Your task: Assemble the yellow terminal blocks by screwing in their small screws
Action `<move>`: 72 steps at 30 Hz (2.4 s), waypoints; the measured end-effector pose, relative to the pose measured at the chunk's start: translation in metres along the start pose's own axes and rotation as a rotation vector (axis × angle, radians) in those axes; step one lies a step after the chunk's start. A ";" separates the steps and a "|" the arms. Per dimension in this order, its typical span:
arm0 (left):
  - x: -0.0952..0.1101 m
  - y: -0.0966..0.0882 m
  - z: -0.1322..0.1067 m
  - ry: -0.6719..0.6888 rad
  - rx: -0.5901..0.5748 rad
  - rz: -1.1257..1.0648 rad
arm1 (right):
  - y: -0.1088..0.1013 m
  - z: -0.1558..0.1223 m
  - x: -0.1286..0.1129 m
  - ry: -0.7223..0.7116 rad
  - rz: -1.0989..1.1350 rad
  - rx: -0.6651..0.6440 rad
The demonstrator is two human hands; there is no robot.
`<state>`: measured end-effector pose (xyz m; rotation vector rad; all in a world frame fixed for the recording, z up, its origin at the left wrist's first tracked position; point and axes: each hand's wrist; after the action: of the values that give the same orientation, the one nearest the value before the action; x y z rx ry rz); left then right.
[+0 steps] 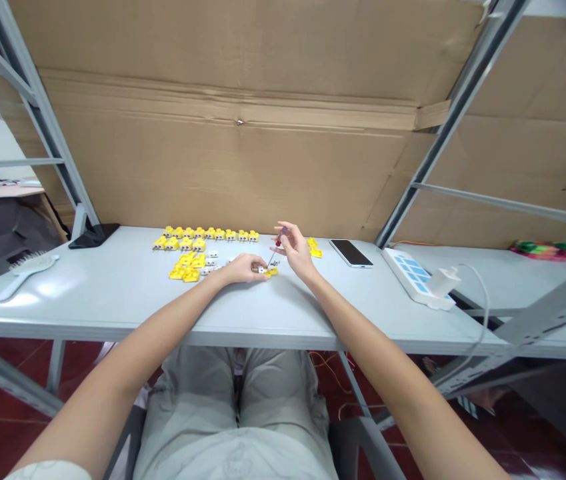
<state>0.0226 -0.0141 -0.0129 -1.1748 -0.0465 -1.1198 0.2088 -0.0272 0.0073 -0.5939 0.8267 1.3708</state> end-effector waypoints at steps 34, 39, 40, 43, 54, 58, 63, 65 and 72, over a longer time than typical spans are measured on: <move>-0.003 0.004 -0.001 -0.019 0.037 -0.001 | 0.001 0.003 -0.001 -0.024 -0.050 0.059; -0.001 0.002 0.000 -0.002 0.019 0.018 | -0.001 0.003 0.000 0.035 -0.045 0.116; -0.001 0.002 0.000 0.004 0.010 0.022 | -0.003 0.004 0.000 0.042 -0.048 0.137; 0.000 0.000 0.001 0.022 -0.019 0.033 | -0.014 0.012 -0.003 0.071 -0.072 0.235; 0.000 -0.002 0.001 0.067 -0.060 0.108 | -0.068 0.030 -0.013 0.550 -0.893 -0.039; 0.001 -0.002 0.001 0.073 -0.059 0.135 | -0.072 0.030 -0.009 0.580 -1.179 -0.188; 0.001 -0.001 0.001 0.080 -0.056 0.145 | -0.074 0.034 0.004 0.422 -1.279 -0.132; 0.001 0.000 0.002 0.090 -0.054 0.142 | -0.070 0.036 0.012 0.193 -1.272 -0.045; -0.001 0.000 0.001 0.132 -0.046 0.170 | -0.032 0.059 0.037 -0.016 -1.291 -0.279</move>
<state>0.0225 -0.0126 -0.0129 -1.1212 0.1786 -1.0490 0.2497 0.0377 0.0102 -1.0664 0.1008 0.2806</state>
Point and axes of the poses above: each hand's wrist, its own z-axis towards the middle knuckle, its own y-axis out of the palm, x = y × z, and after that the axes turned 13 degrees about x, right-handed
